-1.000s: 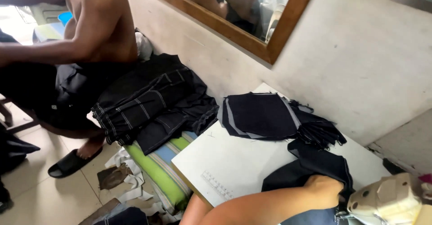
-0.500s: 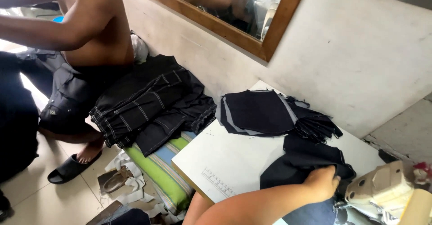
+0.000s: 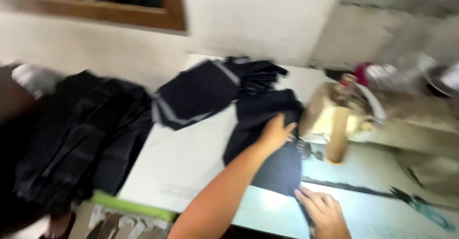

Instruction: Trimming excess threads from fabric pieces and stacking them on a workbench.

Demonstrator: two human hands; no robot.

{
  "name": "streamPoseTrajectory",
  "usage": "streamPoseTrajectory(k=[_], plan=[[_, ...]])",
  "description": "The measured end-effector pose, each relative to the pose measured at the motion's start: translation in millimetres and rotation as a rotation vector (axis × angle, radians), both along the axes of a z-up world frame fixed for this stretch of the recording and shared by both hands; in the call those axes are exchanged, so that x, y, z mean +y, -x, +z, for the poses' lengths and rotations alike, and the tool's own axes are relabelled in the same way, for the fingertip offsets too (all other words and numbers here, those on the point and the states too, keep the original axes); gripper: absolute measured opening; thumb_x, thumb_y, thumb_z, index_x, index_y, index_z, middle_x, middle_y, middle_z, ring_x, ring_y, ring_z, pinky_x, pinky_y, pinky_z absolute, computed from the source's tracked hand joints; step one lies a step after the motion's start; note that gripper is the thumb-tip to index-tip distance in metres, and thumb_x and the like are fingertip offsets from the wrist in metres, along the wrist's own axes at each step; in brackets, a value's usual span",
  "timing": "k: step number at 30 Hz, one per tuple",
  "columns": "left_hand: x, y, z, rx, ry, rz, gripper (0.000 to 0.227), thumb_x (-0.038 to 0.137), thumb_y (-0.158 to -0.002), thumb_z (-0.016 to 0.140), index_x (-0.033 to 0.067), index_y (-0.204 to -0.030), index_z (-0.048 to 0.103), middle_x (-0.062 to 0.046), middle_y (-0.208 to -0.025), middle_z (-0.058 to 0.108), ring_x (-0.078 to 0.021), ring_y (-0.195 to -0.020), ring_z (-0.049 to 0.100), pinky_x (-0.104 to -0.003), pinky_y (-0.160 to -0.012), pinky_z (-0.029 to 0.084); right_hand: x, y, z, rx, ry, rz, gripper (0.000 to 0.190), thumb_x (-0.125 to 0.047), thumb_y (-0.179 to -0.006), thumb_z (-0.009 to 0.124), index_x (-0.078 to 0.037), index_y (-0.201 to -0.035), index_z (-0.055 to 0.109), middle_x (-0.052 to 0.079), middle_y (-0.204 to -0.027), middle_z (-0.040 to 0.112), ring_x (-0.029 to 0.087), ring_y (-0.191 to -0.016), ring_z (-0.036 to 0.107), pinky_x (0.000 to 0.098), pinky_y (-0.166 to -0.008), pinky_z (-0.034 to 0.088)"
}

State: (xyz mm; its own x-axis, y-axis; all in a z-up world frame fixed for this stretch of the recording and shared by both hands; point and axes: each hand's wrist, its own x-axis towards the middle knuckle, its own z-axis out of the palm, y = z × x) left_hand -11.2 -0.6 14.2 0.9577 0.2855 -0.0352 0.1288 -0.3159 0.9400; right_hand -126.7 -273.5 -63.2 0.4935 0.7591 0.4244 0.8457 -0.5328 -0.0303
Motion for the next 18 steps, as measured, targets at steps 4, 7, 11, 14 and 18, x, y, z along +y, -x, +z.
streamPoseTrajectory(k=[4, 7, 11, 14, 18], plan=[[8.7, 3.2, 5.5, 0.033, -0.171, -0.033, 0.039, 0.029, -0.077, 0.083, 0.0064, -0.094, 0.056, -0.014, -0.095, 0.068, -0.0283, -0.085, 0.068, -0.041, -0.072, 0.049, 12.4, 11.0, 15.1, 0.088, -0.022, -0.026, 0.097, -0.001, -0.046, 0.056, -0.022, -0.14, 0.057, -0.009, -0.151, 0.057, 0.021, -0.112, 0.056, 0.0381, -0.09, 0.047], [6.7, 6.9, 13.3, 0.039, -0.123, -0.058, 0.036, 0.026, -0.082, 0.079, 0.0076, -0.1, 0.053, -0.011, -0.103, 0.063, -0.0245, -0.096, 0.061, -0.037, -0.081, 0.047, 14.3, 13.5, 20.7, 0.11, -0.027, -0.03, 0.097, 0.009, -0.047, 0.055, -0.02, -0.139, 0.058, -0.008, -0.15, 0.058, 0.02, -0.11, 0.056, 0.0384, -0.092, 0.047], [5.9, 29.7, 54.4, 0.127, 0.068, -0.076, 0.061, 0.026, -0.086, 0.074, 0.0103, -0.139, 0.049, -0.015, -0.142, 0.057, -0.0266, -0.13, 0.056, -0.036, -0.107, 0.045, 15.1, 14.3, 25.0, 0.102, -0.029, -0.01, 0.094, 0.013, -0.05, 0.055, -0.018, -0.138, 0.059, -0.006, -0.149, 0.058, 0.021, -0.108, 0.056, 0.0397, -0.089, 0.048], [9.2, 35.3, 63.8, 0.257, 0.212, -0.166, 0.067, 0.019, -0.092, 0.068, 0.0125, -0.151, 0.037, -0.011, -0.126, 0.059, -0.0187, -0.096, 0.061, -0.031, -0.077, 0.053, 15.3, 13.8, 26.9, 0.048, -0.042, -0.018, 0.089, 0.008, -0.052, 0.052, -0.021, -0.136, 0.061, -0.009, -0.146, 0.06, 0.021, -0.107, 0.057, 0.0385, -0.088, 0.048], [4.9, 38.5, 60.0, 0.302, -0.007, -0.33, 0.101, 0.026, -0.075, 0.078, 0.0019, -0.154, 0.021, -0.021, -0.135, 0.058, -0.0242, -0.111, 0.061, -0.033, -0.088, 0.051, 11.0, 13.0, 8.3, -0.061, -0.084, -0.091, 0.071, -0.027, -0.066, 0.05, -0.033, -0.135, 0.062, -0.018, -0.145, 0.059, 0.014, -0.096, 0.06, 0.0295, -0.084, 0.049]])
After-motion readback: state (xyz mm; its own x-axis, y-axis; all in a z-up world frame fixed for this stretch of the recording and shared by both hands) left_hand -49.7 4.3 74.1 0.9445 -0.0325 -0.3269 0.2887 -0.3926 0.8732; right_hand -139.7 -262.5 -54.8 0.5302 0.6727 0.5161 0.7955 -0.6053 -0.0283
